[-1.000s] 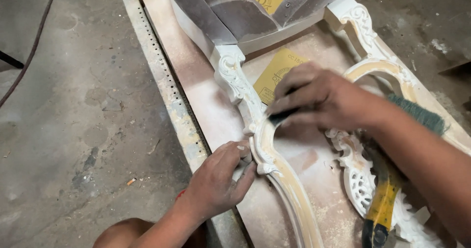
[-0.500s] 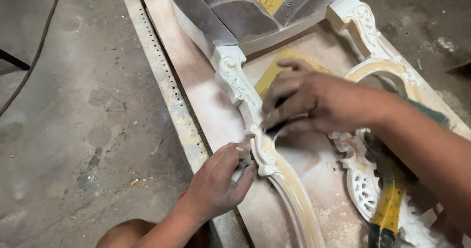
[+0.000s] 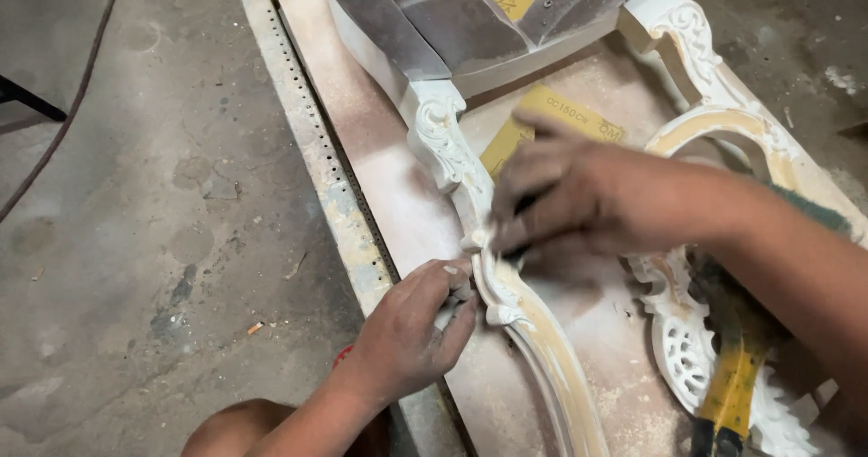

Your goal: The person sands the intricate carvings of a white wooden frame using a sanding block. They work on the curved edges and detailed patterns, occasionally using a brush to sweep away dust.

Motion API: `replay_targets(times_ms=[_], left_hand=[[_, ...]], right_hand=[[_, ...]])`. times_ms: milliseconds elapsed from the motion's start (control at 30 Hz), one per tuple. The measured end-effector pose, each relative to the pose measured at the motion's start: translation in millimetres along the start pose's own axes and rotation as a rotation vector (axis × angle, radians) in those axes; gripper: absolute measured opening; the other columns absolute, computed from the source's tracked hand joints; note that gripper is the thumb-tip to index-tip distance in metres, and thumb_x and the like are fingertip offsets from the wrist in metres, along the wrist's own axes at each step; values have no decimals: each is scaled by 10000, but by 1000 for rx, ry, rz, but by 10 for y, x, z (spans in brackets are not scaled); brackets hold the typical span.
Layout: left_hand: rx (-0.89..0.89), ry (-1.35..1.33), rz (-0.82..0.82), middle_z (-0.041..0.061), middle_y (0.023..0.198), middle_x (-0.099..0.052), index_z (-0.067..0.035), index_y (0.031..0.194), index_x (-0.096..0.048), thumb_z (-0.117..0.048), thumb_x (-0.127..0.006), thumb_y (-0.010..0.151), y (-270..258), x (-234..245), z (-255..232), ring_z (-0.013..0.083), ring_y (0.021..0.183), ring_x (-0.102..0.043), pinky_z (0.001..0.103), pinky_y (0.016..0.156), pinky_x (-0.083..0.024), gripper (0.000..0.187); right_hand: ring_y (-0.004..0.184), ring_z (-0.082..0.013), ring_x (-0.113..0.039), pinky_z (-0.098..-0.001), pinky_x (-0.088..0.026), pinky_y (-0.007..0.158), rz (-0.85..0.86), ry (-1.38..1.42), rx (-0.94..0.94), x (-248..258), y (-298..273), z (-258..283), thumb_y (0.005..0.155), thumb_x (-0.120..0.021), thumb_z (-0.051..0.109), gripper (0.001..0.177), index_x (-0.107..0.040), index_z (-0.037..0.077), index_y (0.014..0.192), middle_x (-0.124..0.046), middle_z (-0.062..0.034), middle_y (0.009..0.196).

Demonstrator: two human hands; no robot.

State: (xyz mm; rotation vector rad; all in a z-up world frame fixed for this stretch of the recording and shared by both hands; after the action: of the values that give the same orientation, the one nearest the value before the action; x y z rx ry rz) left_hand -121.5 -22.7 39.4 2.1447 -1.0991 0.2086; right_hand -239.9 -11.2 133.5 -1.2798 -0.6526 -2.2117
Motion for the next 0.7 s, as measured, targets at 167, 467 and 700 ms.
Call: replay_targets(times_ms=[167, 467, 700], left_hand=[[7, -33, 9, 139, 859, -564, -9, 965, -503, 14, -555, 949, 3, 10, 8, 297, 810, -584, 377, 758, -495, 60], [101, -7, 37, 58, 781, -493, -62, 892, -481, -47, -589, 970, -33, -6, 113, 191, 659, -459, 334, 579, -387, 133], [108, -7, 39, 73, 867, -563, -40, 1017, -530, -63, -598, 970, 30, 36, 68, 216, 759, -575, 343, 679, -484, 86]], right_hand=[[1095, -173, -693, -610, -136, 1257, -23, 14, -42, 70, -122, 2, 823, -784, 194, 195, -788, 173, 1017, -769, 35, 1069], [826, -132, -836, -294, -689, 764, -249, 326, -1085, -313, -1007, -153, 820, -735, 388, 435, -638, 237, 1217, -831, 17, 968], [786, -121, -709, -282, -563, 727, -471, 590, -955, -385, -855, 51, 916, -678, 283, 198, -775, 115, 959, -770, 5, 878]])
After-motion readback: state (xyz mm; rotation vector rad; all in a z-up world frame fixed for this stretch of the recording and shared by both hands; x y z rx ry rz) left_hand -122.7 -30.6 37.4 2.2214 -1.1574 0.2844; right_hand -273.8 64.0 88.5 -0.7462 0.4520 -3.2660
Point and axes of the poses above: each hand's wrist, its own y-axis towards the middle knuckle, its own x-axis out of the back of the hand, z = x × y, the point moved 9 cm from there along y, towards the middle knuckle
